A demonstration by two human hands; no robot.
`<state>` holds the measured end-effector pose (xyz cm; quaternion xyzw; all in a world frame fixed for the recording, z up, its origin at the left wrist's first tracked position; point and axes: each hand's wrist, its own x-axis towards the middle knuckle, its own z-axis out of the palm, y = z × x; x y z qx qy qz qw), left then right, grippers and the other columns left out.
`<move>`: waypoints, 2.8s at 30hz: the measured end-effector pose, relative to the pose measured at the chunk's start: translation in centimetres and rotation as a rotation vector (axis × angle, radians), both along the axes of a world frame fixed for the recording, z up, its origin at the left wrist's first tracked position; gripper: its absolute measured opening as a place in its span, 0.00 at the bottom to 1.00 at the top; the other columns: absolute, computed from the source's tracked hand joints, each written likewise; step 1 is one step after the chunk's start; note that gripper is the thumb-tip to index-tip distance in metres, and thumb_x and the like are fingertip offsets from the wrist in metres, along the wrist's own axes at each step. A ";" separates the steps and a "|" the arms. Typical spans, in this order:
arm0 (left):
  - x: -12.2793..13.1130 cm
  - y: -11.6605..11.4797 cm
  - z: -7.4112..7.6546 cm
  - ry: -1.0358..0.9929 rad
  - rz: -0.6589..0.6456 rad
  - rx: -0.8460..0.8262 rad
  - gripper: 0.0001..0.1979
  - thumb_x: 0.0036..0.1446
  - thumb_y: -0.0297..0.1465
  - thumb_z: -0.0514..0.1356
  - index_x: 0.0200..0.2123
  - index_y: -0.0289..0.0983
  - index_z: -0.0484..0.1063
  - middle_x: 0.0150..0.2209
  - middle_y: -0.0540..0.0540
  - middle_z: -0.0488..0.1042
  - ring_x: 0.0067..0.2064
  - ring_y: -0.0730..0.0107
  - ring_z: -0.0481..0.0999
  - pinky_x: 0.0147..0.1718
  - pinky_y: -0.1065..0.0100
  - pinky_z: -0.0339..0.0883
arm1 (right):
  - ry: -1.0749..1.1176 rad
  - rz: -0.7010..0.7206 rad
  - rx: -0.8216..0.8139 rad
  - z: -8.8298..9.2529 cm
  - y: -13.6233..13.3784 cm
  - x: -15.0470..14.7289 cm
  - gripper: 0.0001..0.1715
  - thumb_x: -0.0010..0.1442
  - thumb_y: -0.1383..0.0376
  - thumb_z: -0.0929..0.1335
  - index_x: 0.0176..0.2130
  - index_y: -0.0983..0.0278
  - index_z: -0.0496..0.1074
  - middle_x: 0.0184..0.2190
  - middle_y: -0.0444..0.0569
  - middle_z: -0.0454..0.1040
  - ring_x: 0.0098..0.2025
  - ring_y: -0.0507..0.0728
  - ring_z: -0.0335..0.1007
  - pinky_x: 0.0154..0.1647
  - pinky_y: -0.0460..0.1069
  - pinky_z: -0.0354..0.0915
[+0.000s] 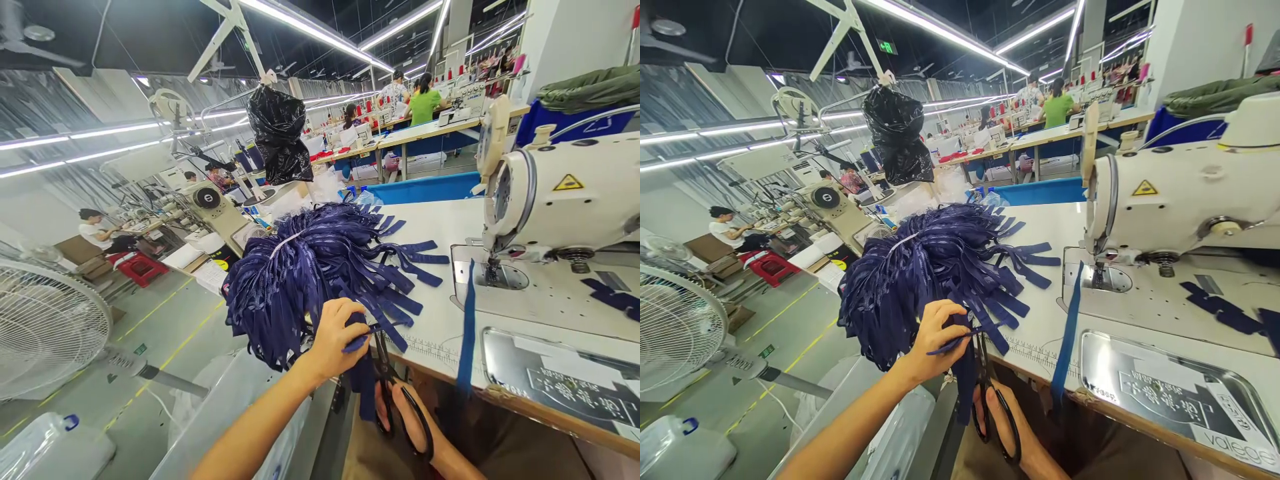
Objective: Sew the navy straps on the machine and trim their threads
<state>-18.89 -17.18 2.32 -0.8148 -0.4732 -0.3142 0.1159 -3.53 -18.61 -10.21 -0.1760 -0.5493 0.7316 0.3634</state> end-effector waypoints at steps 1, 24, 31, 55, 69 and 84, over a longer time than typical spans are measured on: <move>-0.1 0.1 0.3 -0.008 -0.054 -0.069 0.03 0.50 0.26 0.56 0.29 0.37 0.70 0.44 0.43 0.69 0.45 0.65 0.67 0.45 0.61 0.59 | 0.042 0.018 -0.050 0.0 0.3 -0.3 0.31 0.57 0.41 0.55 0.25 0.65 0.61 0.16 0.42 0.59 0.17 0.49 0.55 0.19 0.46 0.54; -0.6 -0.1 1.5 -0.507 0.145 -0.629 0.24 0.46 0.24 0.57 0.49 0.37 0.63 0.26 0.54 0.71 0.30 0.74 0.70 0.37 0.70 0.65 | 0.052 0.011 0.035 2.3 1.8 -0.5 0.30 0.58 0.43 0.55 0.32 0.67 0.64 0.20 0.43 0.62 0.20 0.49 0.58 0.22 0.46 0.55; -1.0 0.3 0.8 -0.577 0.188 -0.464 0.09 0.48 0.26 0.56 0.35 0.35 0.71 0.25 0.51 0.70 0.27 0.74 0.65 0.30 0.72 0.61 | -0.069 -0.018 0.067 0.8 1.0 0.0 0.30 0.58 0.43 0.56 0.32 0.67 0.65 0.20 0.43 0.61 0.20 0.50 0.59 0.22 0.47 0.55; 0.0 -0.4 1.7 -0.379 0.235 -0.583 0.17 0.45 0.27 0.58 0.42 0.39 0.67 0.22 0.58 0.67 0.22 0.78 0.61 0.35 0.70 0.57 | -0.055 -0.056 0.063 3.1 2.1 -0.8 0.28 0.58 0.44 0.57 0.31 0.65 0.64 0.17 0.42 0.61 0.17 0.49 0.57 0.20 0.47 0.55; -0.7 2.5 0.7 -0.206 0.106 -0.122 0.02 0.50 0.28 0.57 0.27 0.38 0.69 0.40 0.45 0.73 0.46 0.63 0.69 0.48 0.58 0.56 | -0.005 -0.005 -0.155 1.9 1.3 -0.7 0.31 0.58 0.43 0.56 0.32 0.68 0.66 0.18 0.42 0.61 0.17 0.47 0.57 0.19 0.45 0.54; -0.5 2.8 -0.4 -0.376 -0.014 -0.382 0.07 0.58 0.30 0.47 0.35 0.37 0.63 0.30 0.51 0.66 0.35 0.72 0.66 0.57 0.58 0.50 | 0.059 0.012 -0.229 2.6 1.7 -0.9 0.31 0.56 0.41 0.58 0.30 0.67 0.65 0.16 0.41 0.61 0.16 0.47 0.56 0.17 0.44 0.53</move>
